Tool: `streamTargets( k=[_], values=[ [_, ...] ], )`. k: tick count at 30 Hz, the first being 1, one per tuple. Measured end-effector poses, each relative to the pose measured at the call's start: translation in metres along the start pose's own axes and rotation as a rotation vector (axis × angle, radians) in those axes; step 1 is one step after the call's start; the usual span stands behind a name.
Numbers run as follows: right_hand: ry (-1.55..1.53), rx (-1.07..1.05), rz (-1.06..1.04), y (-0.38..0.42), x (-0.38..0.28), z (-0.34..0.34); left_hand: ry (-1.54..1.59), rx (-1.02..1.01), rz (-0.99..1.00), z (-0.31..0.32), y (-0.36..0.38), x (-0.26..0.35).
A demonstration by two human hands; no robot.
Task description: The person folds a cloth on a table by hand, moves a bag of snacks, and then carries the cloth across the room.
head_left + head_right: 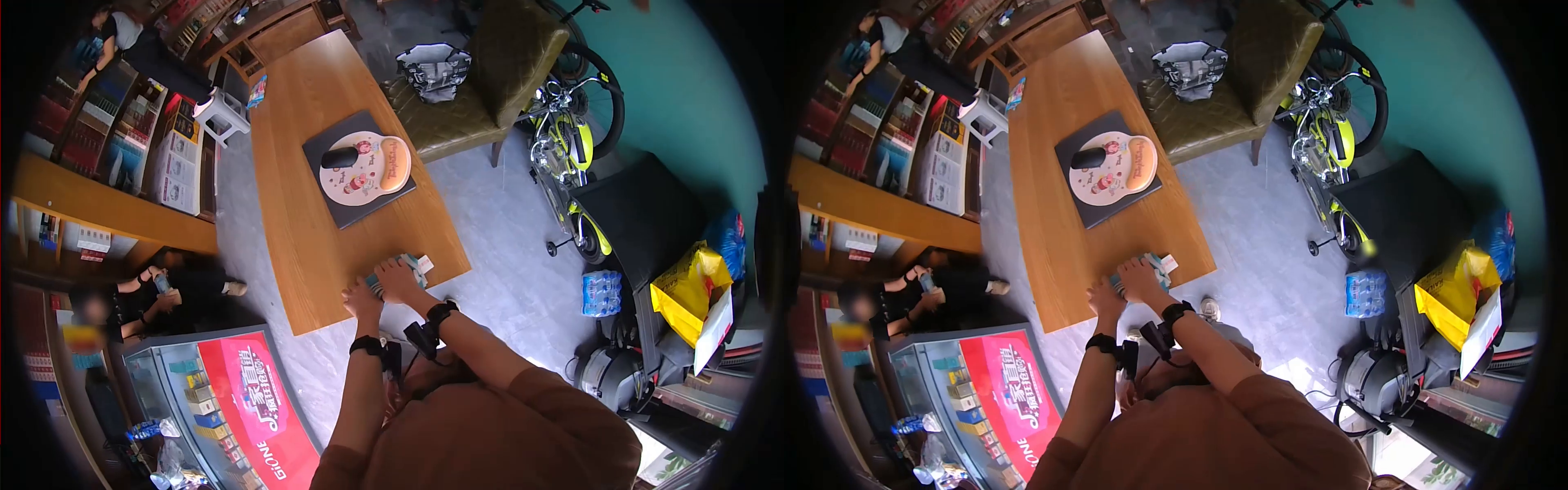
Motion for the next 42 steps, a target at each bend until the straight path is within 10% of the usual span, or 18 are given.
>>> streamTargets(
  k=[10, 42],
  values=[
    [-0.027, 0.104, 0.262, 0.042, 0.104, -0.018, 0.006, -0.036, 0.267, 0.016, 0.0, 0.114],
    [-0.016, 0.003, 0.258, -0.087, 0.113, -0.017, 0.107, -0.002, 0.082, -0.013, -0.106, 0.101]
  ],
)
Point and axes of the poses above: each hand's wrist, its own y-axis away from the middle knuckle, its own z-axis out of the palm, x = y × z, the point moved 10 cm from there along -y, towards the middle knuckle, and after that the axes turned 11 degrees about y, right-handed, at the moved point
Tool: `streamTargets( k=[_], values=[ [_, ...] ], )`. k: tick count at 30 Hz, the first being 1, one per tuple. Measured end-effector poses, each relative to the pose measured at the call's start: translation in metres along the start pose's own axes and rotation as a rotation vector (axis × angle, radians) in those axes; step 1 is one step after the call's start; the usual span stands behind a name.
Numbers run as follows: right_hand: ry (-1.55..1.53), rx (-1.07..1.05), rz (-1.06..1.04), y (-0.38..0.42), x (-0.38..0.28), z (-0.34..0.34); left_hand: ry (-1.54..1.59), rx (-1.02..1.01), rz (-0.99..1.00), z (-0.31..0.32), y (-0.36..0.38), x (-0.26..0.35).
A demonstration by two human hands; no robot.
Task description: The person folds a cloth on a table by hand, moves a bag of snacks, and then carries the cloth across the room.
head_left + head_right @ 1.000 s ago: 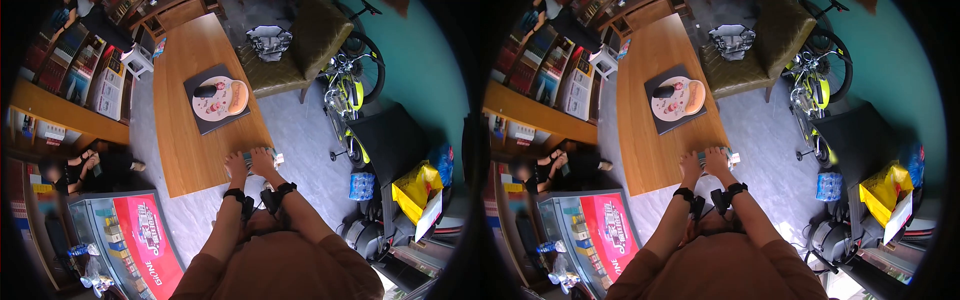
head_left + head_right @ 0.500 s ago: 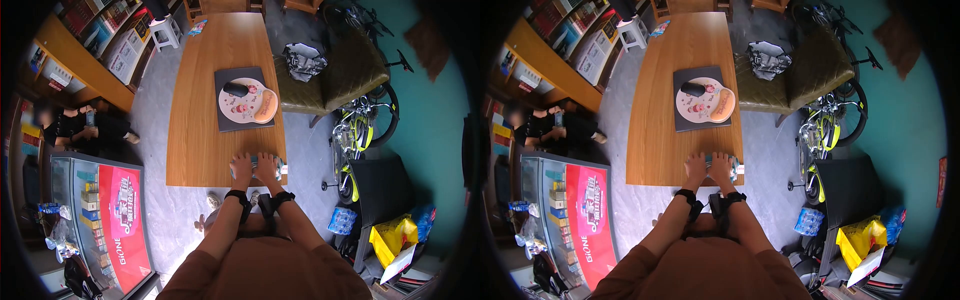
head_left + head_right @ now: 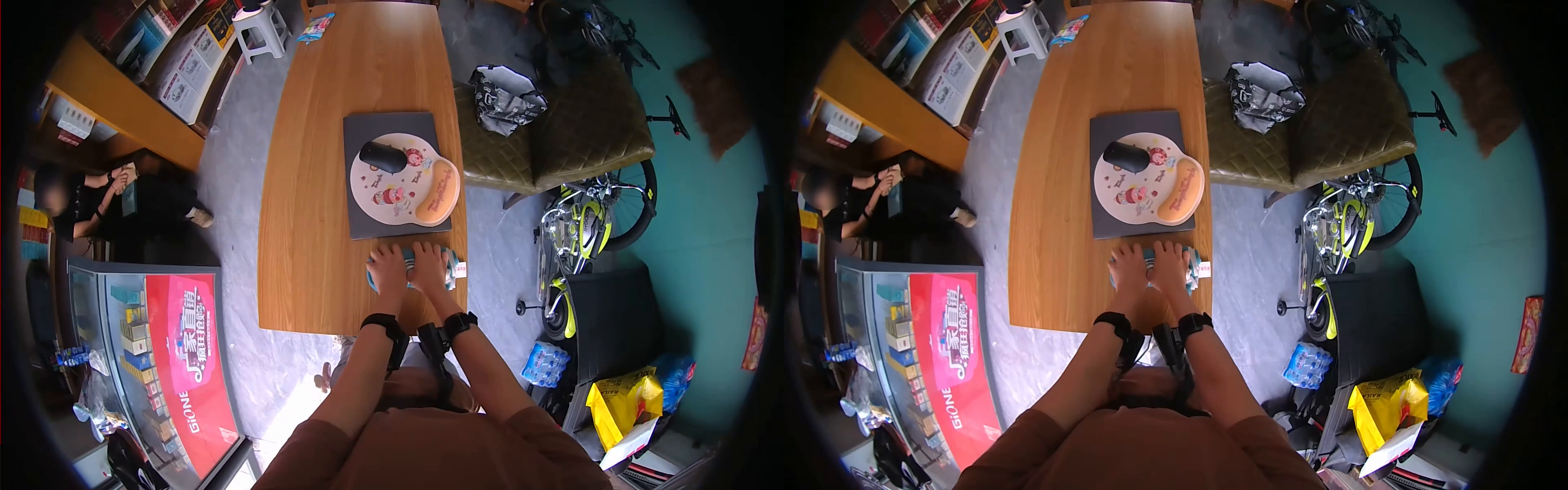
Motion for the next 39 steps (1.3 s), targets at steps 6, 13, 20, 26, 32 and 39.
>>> streamTargets(
  k=[6, 13, 20, 26, 32, 39],
  values=[
    [0.049, -0.086, -0.026, -0.018, 0.0, 0.003, 0.0, 0.022, -0.035, 0.003, -0.013, 0.0],
    [0.058, -0.115, -0.033, -0.029, 0.002, 0.006, -0.038, -0.01, -0.076, 0.011, -0.023, -0.003],
    [0.078, -0.043, -0.054, -0.029, 0.001, 0.006, -0.05, 0.112, -0.02, 0.002, -0.022, 0.002],
    [0.098, 0.0, -0.069, -0.019, 0.0, 0.006, -0.001, 0.139, -0.013, -0.002, -0.014, 0.001],
    [0.101, -0.001, -0.116, 0.014, -0.013, 0.007, 0.018, 0.164, -0.009, 0.004, 0.021, -0.012],
    [0.109, -0.029, -0.178, 0.056, -0.051, 0.018, 0.008, 0.224, -0.035, 0.011, 0.065, -0.052]
  ],
)
Point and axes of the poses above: each hand's wrist, its own y-axis away from the middle knuckle, its own z-axis out of the palm, x = y × z, the point moved 10 cm from there along -y, towards the middle knuckle, and after that the axes turned 11 degrees about y, right-handed, at the moved point
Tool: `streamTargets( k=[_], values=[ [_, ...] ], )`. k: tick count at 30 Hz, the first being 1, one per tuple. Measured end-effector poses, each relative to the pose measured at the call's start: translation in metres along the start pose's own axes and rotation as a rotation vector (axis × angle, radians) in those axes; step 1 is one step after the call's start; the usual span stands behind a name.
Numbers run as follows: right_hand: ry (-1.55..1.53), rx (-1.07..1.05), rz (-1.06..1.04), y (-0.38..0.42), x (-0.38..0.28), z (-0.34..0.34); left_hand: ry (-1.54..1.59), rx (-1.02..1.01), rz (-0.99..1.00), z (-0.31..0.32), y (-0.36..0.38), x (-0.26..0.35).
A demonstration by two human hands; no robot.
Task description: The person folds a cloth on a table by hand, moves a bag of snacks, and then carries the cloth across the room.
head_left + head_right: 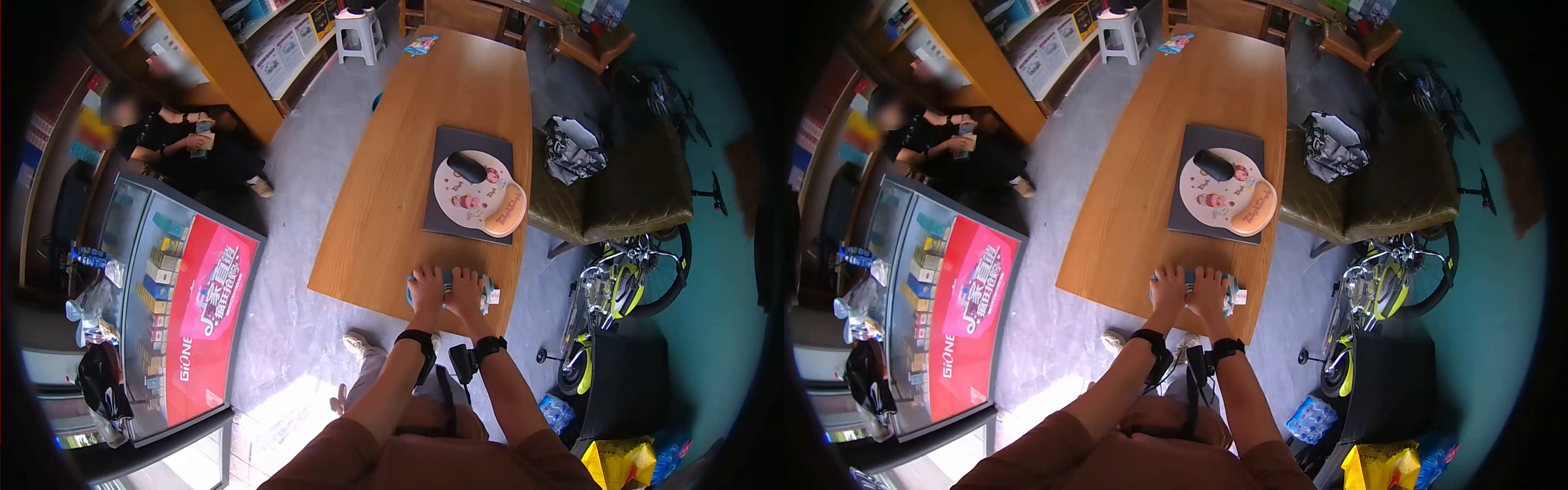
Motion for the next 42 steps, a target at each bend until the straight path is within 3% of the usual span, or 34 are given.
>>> streamTargets(
  k=[3, 6, 8, 14, 21, 23, 30, 42],
  values=[
    [0.029, 0.028, -0.065, 0.005, -0.031, 0.006, 0.047, -0.056, -0.078, -0.009, 0.016, -0.03],
    [0.038, 0.054, -0.11, 0.008, -0.062, 0.011, 0.016, 0.069, -0.091, -0.03, 0.026, -0.057],
    [0.048, 0.046, -0.131, 0.007, -0.08, 0.018, 0.077, -0.105, -0.165, -0.016, 0.029, -0.081],
    [0.026, -0.006, -0.19, 0.002, -0.135, 0.018, 0.097, -0.13, -0.249, -0.029, 0.035, -0.132],
    [-0.014, -0.074, -0.192, -0.009, -0.197, 0.025, 0.047, -0.056, -0.251, -0.053, 0.033, -0.191],
    [0.013, -0.055, -0.144, -0.015, -0.207, 0.025, 0.068, -0.133, -0.234, -0.048, 0.027, -0.205],
    [0.028, -0.055, -0.105, -0.037, -0.221, 0.03, 0.12, -0.192, -0.25, -0.047, 0.003, -0.225],
    [-0.019, -0.062, -0.08, -0.054, -0.225, 0.023, 0.055, -0.03, -0.138, -0.064, -0.018, -0.224]
  ],
)
Point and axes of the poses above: each hand's wrist, its own y-axis away from the middle knuckle, its own z-axis out of the palm, x = y × z, the point moved 10 cm from there along -y, towards the middle knuckle, and after that the axes turned 11 degrees about y, right-handed, at the moved point
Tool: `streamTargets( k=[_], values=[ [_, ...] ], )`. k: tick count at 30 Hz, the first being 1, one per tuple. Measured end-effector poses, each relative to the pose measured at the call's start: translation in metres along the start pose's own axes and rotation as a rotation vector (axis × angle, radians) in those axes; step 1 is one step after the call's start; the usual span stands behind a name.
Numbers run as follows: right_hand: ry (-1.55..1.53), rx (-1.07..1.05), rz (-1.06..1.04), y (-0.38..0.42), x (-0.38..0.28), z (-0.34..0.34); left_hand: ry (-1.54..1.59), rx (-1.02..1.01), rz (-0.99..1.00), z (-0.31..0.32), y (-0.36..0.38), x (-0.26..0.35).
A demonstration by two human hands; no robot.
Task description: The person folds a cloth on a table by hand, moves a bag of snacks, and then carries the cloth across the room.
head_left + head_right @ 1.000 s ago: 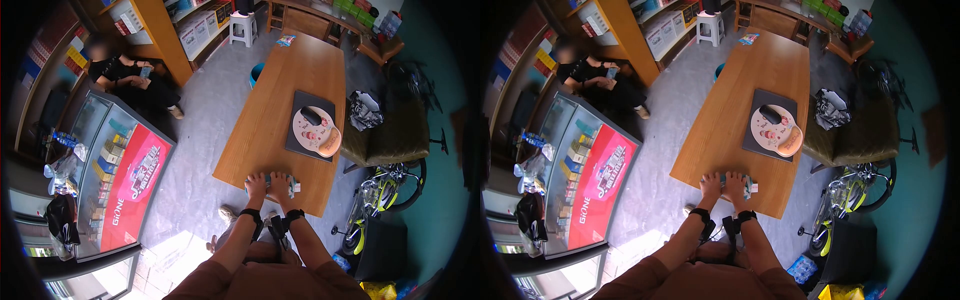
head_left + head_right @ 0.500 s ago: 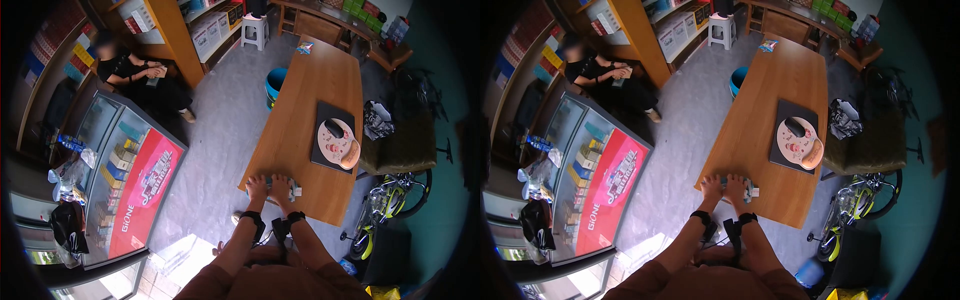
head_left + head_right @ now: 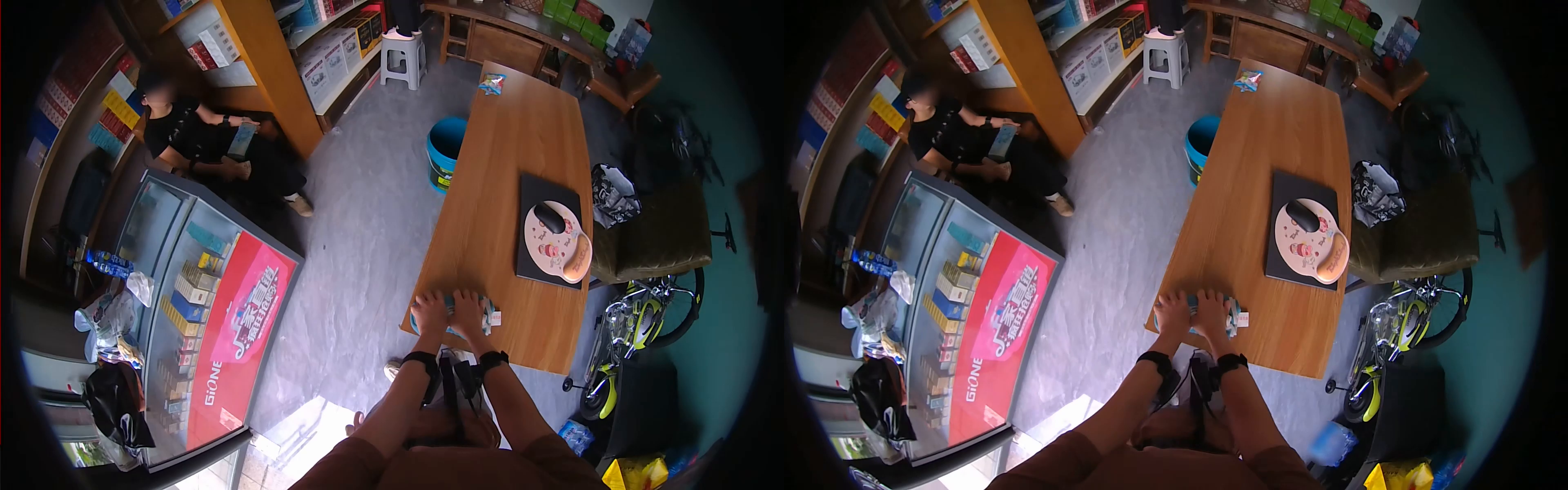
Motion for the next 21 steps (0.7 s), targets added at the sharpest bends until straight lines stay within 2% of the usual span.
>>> streamTargets(
  k=[3, 9, 12, 14, 18, 21],
  values=[
    [-0.007, 0.067, -0.049, -0.013, -0.002, -0.003, -0.015, 0.034, -0.043, -0.001, -0.013, -0.003],
    [-0.017, -0.039, -0.019, -0.048, 0.0, -0.001, -0.017, 0.019, -0.051, -0.003, -0.049, -0.005],
    [0.001, -0.088, 0.005, -0.063, 0.001, 0.002, 0.034, -0.079, -0.081, 0.001, -0.064, -0.008],
    [0.062, -0.016, -0.055, -0.081, -0.001, 0.001, 0.027, -0.066, -0.083, -0.001, -0.081, -0.009],
    [-0.025, 0.007, -0.032, -0.113, 0.004, -0.002, 0.019, 0.025, -0.032, -0.001, -0.116, -0.007],
    [-0.035, 0.049, 0.039, -0.132, 0.006, -0.01, 0.039, 0.016, 0.034, -0.006, -0.143, -0.003]
  ],
)
Point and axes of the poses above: each hand's wrist, its own y-axis away from the middle knuckle, its own z-axis out of the palm, x = y × z, the point moved 10 cm from there along -y, towards the middle knuckle, and after that the axes turned 11 degrees about y, right-handed, at the moved point
